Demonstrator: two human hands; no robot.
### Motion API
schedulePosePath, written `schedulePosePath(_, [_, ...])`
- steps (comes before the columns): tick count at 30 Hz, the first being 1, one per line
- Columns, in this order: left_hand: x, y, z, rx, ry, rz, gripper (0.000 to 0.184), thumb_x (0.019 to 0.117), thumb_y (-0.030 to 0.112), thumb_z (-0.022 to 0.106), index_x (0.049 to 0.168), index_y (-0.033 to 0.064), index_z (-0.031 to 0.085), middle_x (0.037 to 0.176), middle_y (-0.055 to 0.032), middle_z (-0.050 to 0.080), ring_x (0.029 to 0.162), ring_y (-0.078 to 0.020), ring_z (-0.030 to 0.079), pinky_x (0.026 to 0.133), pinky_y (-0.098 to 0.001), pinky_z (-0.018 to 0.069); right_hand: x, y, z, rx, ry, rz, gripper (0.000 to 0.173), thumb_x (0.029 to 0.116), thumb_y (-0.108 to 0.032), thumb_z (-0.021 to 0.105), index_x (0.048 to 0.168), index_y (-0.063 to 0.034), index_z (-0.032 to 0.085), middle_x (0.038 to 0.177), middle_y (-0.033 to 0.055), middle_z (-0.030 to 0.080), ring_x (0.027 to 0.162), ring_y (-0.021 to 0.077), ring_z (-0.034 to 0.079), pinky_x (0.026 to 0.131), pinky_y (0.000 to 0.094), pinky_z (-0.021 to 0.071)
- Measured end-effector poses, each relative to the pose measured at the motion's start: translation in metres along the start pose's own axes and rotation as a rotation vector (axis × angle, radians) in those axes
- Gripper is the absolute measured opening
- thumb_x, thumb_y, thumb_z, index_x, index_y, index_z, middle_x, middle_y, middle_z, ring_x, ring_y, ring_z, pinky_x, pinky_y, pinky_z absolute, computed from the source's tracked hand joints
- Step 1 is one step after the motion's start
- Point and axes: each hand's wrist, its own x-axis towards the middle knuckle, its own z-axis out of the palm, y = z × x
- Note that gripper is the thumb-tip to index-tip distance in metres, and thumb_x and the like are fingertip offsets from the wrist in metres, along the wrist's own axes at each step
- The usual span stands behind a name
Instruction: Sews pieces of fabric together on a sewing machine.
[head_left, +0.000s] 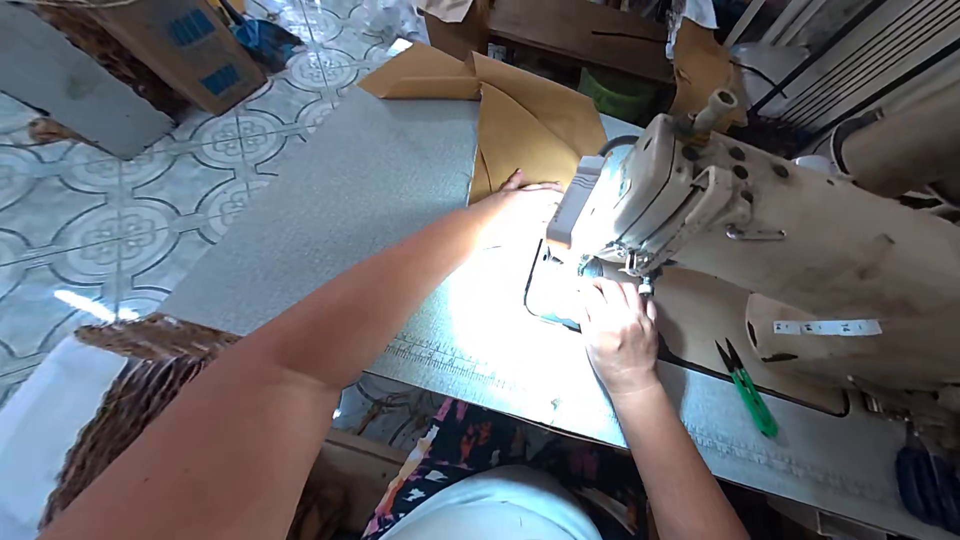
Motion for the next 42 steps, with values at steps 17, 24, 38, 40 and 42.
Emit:
schedulePosePath(17, [-0.062, -0.024, -0.014, 0.124, 0.163, 0.33, 0.015, 0.0924, 0.02, 0.071, 0.087, 0.0085, 0.079, 0.114, -0.0121, 0.07, 0.122, -0.031, 0.06, 0.108, -0.0587, 0.0386, -0.08, 0.071, -0.086, -0.002, -0.039, 0.427, 0.031, 0.106, -0.01, 0.046, 0.112, 0.0098, 0.068, 0.094, 0.026, 0.072, 0.08, 0.0406, 0.073, 0.067, 0.054, 0.058])
schedulePosePath(24, [-0.106, -0.012, 0.005, 0.073, 0.205, 0.287, 0.01, 0.0896, 0.028, 0.075, 0.089, 0.0203, 0.081, 0.117, -0.0005, 0.07, 0.127, -0.0215, 0.056, 0.115, -0.0619, 0.0292, -0.018, -0.039, -0.047, 0.436, -0.227, 0.291, 0.035, 0.0962, -0.023, 0.067, 0.123, -0.002, 0.071, 0.098, 0.0136, 0.075, 0.082, 0.0247, 0.073, 0.074, 0.0445, 0.0605])
schedulePosePath(38, [-0.14, 0.009, 0.024, 0.334, 0.221, 0.417, 0.016, 0.0957, 0.025, 0.068, 0.104, 0.0307, 0.081, 0.1, 0.0004, 0.071, 0.106, -0.0214, 0.067, 0.11, -0.0708, 0.0354, -0.033, -0.023, -0.029, 0.172, -0.072, 0.21, 0.028, 0.0988, -0.02, 0.059, 0.114, -0.0005, 0.074, 0.098, 0.0176, 0.075, 0.071, 0.029, 0.073, 0.06, 0.0443, 0.0594])
schedulePosePath(40, [-0.16, 0.023, 0.038, 0.434, 0.239, 0.482, 0.025, 0.1, 0.014, 0.059, 0.109, 0.0253, 0.079, 0.108, -0.0003, 0.073, 0.108, -0.0221, 0.069, 0.113, -0.0729, 0.0317, -0.052, -0.005, -0.039, 0.118, -0.086, 0.25, 0.036, 0.0975, -0.017, 0.058, 0.128, -0.0016, 0.069, 0.103, 0.0212, 0.074, 0.069, 0.0329, 0.072, 0.057, 0.0476, 0.057])
schedulePosePath(42, [-0.175, 0.033, 0.051, 0.482, 0.265, 0.522, 0.027, 0.1022, 0.009, 0.055, 0.111, 0.0209, 0.078, 0.114, -0.0003, 0.074, 0.112, -0.0213, 0.069, 0.114, -0.0671, 0.0352, -0.067, 0.008, -0.046, 0.101, -0.076, 0.29, 0.04, 0.098, -0.02, 0.057, 0.134, -0.0035, 0.066, 0.102, 0.0217, 0.073, 0.069, 0.0342, 0.071, 0.054, 0.0487, 0.0543])
